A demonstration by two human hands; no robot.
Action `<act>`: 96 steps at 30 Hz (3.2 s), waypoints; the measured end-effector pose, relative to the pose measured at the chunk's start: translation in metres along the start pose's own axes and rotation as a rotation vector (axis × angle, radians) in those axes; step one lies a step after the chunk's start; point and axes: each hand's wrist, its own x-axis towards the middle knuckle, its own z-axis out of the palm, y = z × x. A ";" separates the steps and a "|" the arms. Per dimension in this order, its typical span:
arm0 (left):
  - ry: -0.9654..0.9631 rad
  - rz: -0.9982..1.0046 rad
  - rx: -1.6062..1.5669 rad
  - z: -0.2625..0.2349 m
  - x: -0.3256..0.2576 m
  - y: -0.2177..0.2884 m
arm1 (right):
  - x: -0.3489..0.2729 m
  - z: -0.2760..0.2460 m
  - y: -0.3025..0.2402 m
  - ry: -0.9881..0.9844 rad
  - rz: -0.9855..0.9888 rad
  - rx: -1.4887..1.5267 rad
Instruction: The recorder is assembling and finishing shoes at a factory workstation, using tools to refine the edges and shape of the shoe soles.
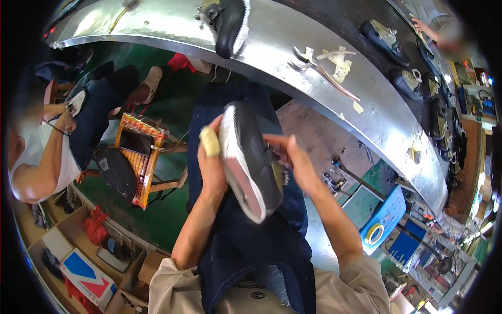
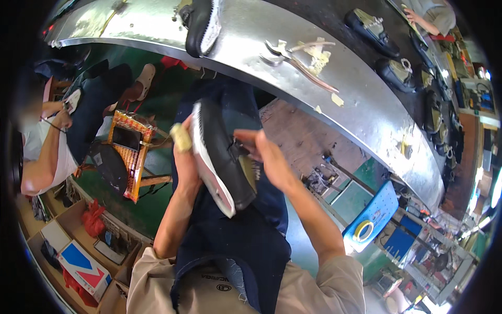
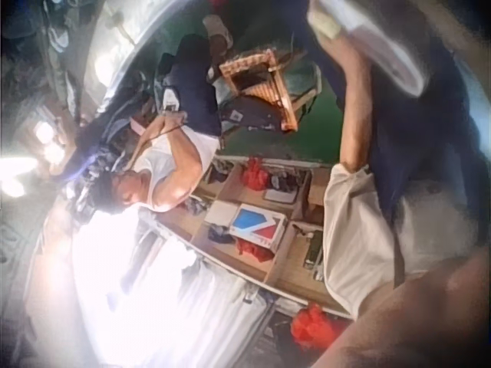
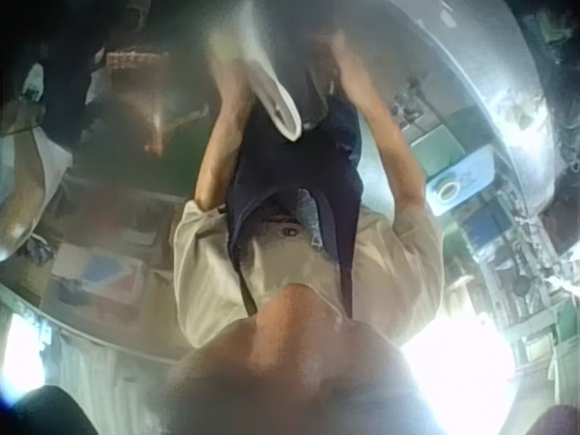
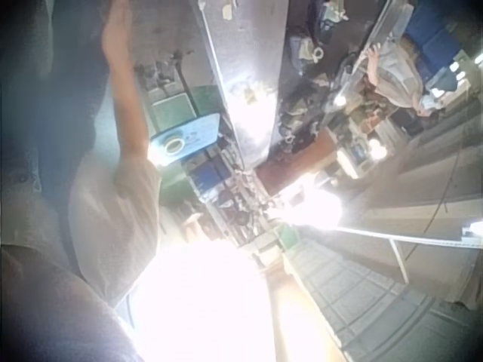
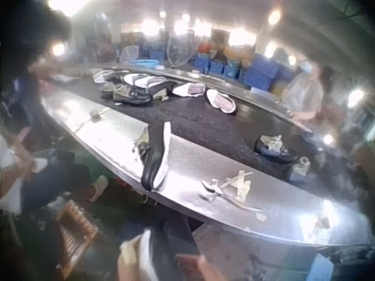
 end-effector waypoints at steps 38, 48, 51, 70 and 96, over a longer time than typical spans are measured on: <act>0.008 -0.486 -0.160 0.022 0.012 0.007 | 0.103 -0.128 -0.092 0.397 -0.725 -1.414; -0.082 -0.062 0.146 0.015 0.056 -0.024 | 0.120 -0.121 -0.107 0.191 -0.839 -1.566; -0.237 -0.313 0.069 0.017 0.042 0.012 | 0.093 -0.092 -0.105 0.335 -0.623 -1.385; -0.394 0.236 0.409 -0.004 0.025 0.028 | -0.007 -0.003 -0.030 -0.141 -0.129 -0.685; -0.268 0.017 0.615 -0.017 0.054 -0.018 | 0.000 -0.023 -0.053 -0.321 -0.278 -1.001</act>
